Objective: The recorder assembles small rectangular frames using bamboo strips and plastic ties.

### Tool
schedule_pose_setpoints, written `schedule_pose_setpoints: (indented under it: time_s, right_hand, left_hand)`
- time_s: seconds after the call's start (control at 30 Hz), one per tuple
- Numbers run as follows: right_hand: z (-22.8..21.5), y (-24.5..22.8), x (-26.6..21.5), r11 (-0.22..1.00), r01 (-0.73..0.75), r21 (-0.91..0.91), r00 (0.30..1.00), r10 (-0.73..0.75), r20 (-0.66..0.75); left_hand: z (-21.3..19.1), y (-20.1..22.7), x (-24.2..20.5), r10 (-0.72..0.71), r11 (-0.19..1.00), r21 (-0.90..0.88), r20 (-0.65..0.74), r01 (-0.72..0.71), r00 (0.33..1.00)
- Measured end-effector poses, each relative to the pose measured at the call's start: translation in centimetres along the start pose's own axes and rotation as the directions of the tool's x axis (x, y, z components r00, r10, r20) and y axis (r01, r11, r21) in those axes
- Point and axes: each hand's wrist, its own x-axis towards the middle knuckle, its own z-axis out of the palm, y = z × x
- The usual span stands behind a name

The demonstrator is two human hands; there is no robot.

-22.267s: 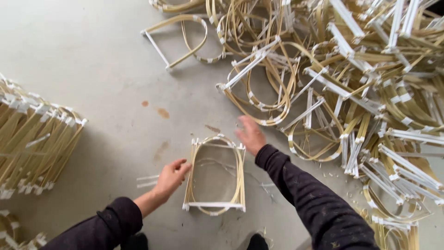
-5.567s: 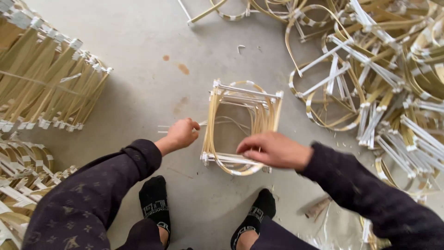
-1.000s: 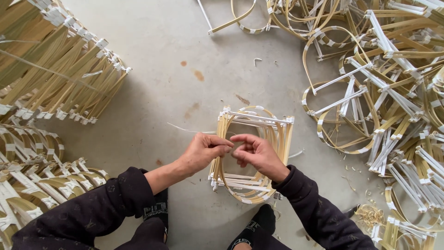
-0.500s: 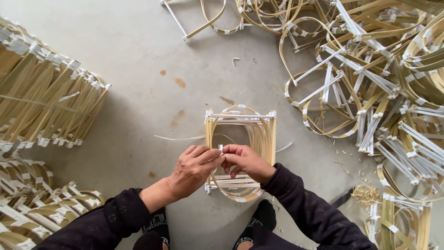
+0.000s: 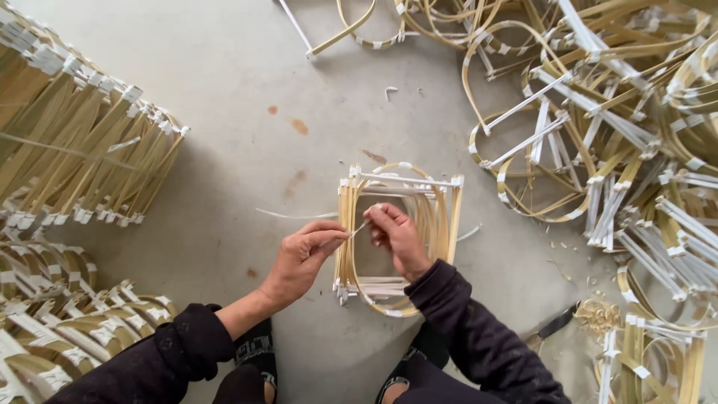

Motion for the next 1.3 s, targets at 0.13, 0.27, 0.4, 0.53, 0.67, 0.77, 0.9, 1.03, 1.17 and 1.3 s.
schedule_pose_setpoints:
  time_s: [0.13, 0.27, 0.4, 0.53, 0.67, 0.77, 0.9, 1.03, 1.17, 1.3]
  right_hand:
    - [1.4, -0.5, -1.3, 0.999, -0.012, 0.046, 0.997, 0.008, 0.081]
    - [1.6, -1.3, -1.1, 0.974, -0.112, 0.196, 0.992, 0.099, 0.075]
    - [-0.1, -0.7, -0.3, 0.945, -0.199, 0.258, 0.974, 0.161, 0.160]
    - [-0.5, -0.3, -0.1, 0.984, -0.144, 0.104, 0.989, 0.139, 0.055]
    - [0.0, -0.5, -0.5, 0.998, -0.048, 0.041, 0.998, 0.046, 0.046]
    - [1.2, -2.3, -2.4, 0.966, 0.220, -0.135, 0.976, -0.219, 0.021]
    - [1.2, -1.9, -3.0, 0.658, 0.638, -0.401, 0.759, -0.624, 0.184]
    - [1.6, -2.3, -3.1, 0.830, 0.476, -0.292, 0.879, -0.432, 0.202]
    - [2.6, -3.7, -3.9, 0.929, 0.268, -0.256, 0.954, -0.218, 0.207]
    - [1.9, -1.7, -3.0, 0.879, 0.345, -0.329, 0.933, -0.285, 0.218]
  left_hand:
    - [0.6, -0.2, 1.0, -0.217, 0.899, -0.344, 0.190, 0.272, 0.957]
    - [1.2, -4.9, 1.8, -0.446, 0.708, -0.462, 0.292, 0.533, 0.846]
    - [0.1, -9.9, 3.8, -0.445, 0.769, -0.327, 0.344, 0.549, 0.827]
    - [-1.3, -10.3, 2.0, -0.450, 0.858, -0.060, 0.391, 0.510, 0.803]
    - [-2.0, -7.9, 3.7, -0.408, 0.883, -0.062, 0.387, 0.465, 0.827]
    - [-1.9, -4.3, 3.8, -0.513, 0.834, -0.018, 0.342, 0.552, 0.787]
    - [-0.4, -3.8, 4.2, -0.324, 0.940, 0.016, 0.359, 0.342, 0.875]
    - [0.5, -1.6, 5.0, -0.244, 0.970, 0.082, 0.375, 0.230, 0.894]
    - [0.6, -1.7, 5.5, -0.346, 0.936, 0.031, 0.280, 0.352, 0.895]
    - [0.6, -0.9, 5.2, -0.303, 0.949, 0.008, 0.303, 0.316, 0.904]
